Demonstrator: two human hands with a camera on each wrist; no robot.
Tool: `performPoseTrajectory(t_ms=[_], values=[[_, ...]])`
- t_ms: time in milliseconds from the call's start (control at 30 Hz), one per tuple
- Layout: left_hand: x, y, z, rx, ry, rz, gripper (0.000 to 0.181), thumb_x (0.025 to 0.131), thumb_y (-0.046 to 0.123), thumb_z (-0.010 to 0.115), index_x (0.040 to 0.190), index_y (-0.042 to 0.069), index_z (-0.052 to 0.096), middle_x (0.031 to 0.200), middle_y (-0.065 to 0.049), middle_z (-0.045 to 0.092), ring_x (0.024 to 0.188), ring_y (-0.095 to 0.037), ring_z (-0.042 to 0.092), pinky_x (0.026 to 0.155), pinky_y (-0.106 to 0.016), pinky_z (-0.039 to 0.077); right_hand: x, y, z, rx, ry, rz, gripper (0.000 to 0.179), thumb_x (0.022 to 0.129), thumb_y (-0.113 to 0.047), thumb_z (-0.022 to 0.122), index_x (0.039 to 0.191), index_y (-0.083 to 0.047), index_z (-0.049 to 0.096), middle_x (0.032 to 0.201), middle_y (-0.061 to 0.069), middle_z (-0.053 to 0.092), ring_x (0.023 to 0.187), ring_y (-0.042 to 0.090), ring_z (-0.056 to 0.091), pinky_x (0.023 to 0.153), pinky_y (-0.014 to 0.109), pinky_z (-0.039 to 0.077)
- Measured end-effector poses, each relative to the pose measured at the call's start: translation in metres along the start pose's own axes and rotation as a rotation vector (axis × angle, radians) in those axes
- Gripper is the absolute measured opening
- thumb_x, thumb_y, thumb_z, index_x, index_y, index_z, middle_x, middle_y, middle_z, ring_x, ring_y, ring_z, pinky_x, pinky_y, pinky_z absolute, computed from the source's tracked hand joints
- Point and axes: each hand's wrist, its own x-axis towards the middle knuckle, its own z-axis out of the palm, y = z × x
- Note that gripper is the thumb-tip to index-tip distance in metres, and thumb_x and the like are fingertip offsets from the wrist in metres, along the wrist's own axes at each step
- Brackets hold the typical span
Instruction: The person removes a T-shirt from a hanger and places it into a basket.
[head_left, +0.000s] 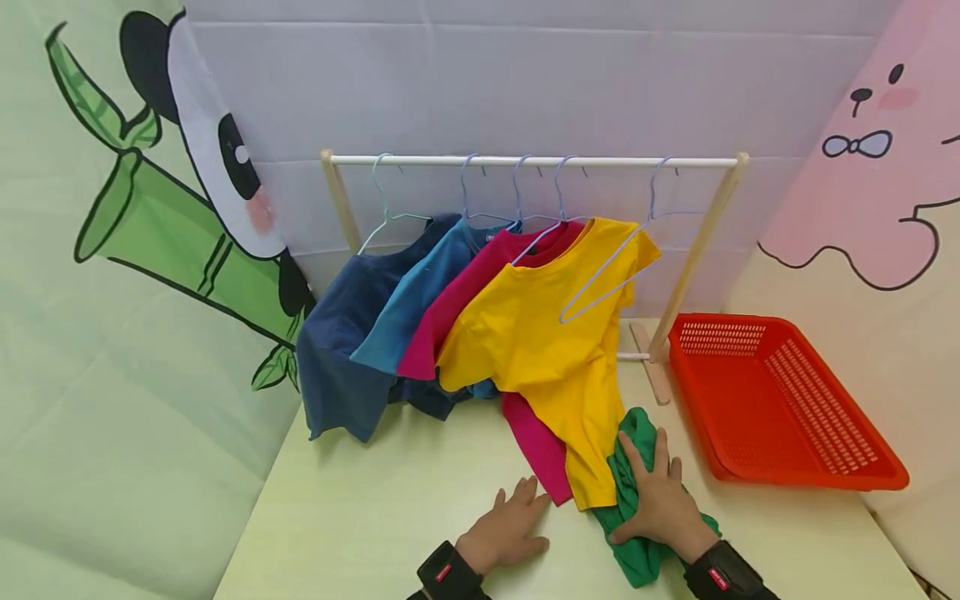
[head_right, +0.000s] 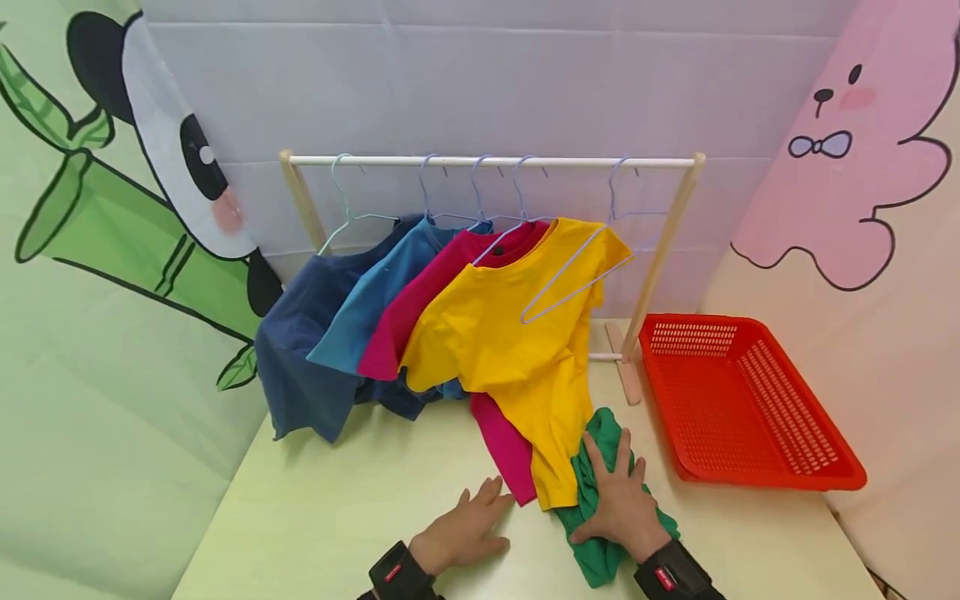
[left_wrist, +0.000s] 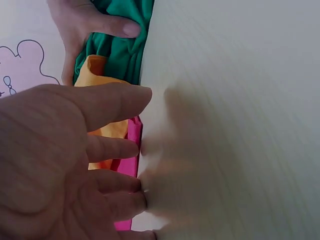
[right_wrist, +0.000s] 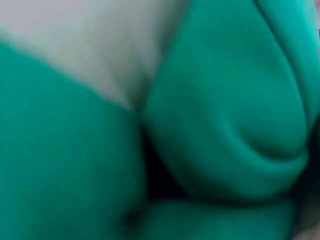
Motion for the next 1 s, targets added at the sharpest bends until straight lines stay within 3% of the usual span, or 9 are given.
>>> performPoseTrajectory(t_ms=[67,133,300,467,700,833,1000], values=[[-0.001,0.0,0.0,0.009,0.0,0.003,0.065,0.1,0.035,0.075,0.158,0.016,0.053,0.171,-0.012,0.038,0.159,-0.028,0.033,0.125,-0.057,0.032,0.0,0.001,0.007,0.009,0.032,0.003,0.152,0.051,-0.049,0.107,0.17,-0.02,0.018,0.164,0.043,-0.002,0.119,0.07,0.05,0.071,0.07,0.058],[-0.001,0.0,0.0,0.018,0.002,0.004,0.064,0.1,0.035,0.075,0.158,0.017,0.054,0.171,-0.012,0.039,0.159,-0.028,0.033,0.125,-0.057,0.032,0.0,0.001,0.011,0.025,0.056,0.014,0.143,0.054,-0.039,0.107,0.169,-0.019,0.024,0.161,0.042,0.008,0.104,0.057,0.059,0.066,0.06,0.059],[-0.004,0.0,0.0,0.041,-0.005,0.015,0.065,0.099,0.035,0.077,0.158,0.02,0.055,0.171,-0.011,0.038,0.159,-0.027,0.033,0.124,-0.056,0.033,0.0,0.004,0.012,0.066,0.076,0.027,0.125,0.058,-0.025,0.103,0.163,-0.016,0.035,0.153,0.042,0.025,0.087,0.04,0.06,0.058,0.043,0.054],[-0.004,0.002,0.0,0.049,-0.016,0.021,0.067,0.098,0.035,0.078,0.159,0.021,0.054,0.171,-0.009,0.038,0.16,-0.026,0.031,0.125,-0.056,0.032,-0.002,0.011,-0.001,0.125,0.074,0.029,0.117,0.061,-0.018,0.098,0.161,-0.016,0.037,0.148,0.042,0.035,0.078,0.035,0.06,0.058,0.04,0.051],[-0.001,0.001,0.002,0.045,-0.022,0.021,0.067,0.098,0.034,0.078,0.159,0.023,0.054,0.172,-0.007,0.036,0.161,-0.024,0.03,0.125,-0.055,0.032,-0.017,0.014,-0.052,0.191,0.026,-0.064,0.116,0.062,-0.022,0.095,0.161,-0.007,0.036,0.135,0.039,0.049,0.098,0.035,0.057,0.075,0.045,0.052],[-0.001,-0.002,0.003,0.053,-0.013,0.02,0.067,0.098,0.034,0.078,0.159,0.024,0.054,0.172,-0.008,0.037,0.16,-0.025,0.031,0.125,-0.055,0.033,-0.03,0.012,-0.088,0.215,0.08,-0.148,0.115,0.064,-0.021,0.095,0.161,-0.004,0.035,0.137,0.035,0.05,0.104,0.036,0.054,0.076,0.044,0.049],[-0.001,-0.003,0.002,0.059,0.005,0.03,0.068,0.097,0.035,0.079,0.159,0.022,0.054,0.171,-0.009,0.038,0.16,-0.027,0.031,0.124,-0.057,0.033,-0.047,0.011,-0.135,0.228,0.171,-0.203,0.116,0.069,-0.018,0.094,0.164,-0.003,0.029,0.143,0.036,0.045,0.11,0.042,0.053,0.08,0.052,0.05]])
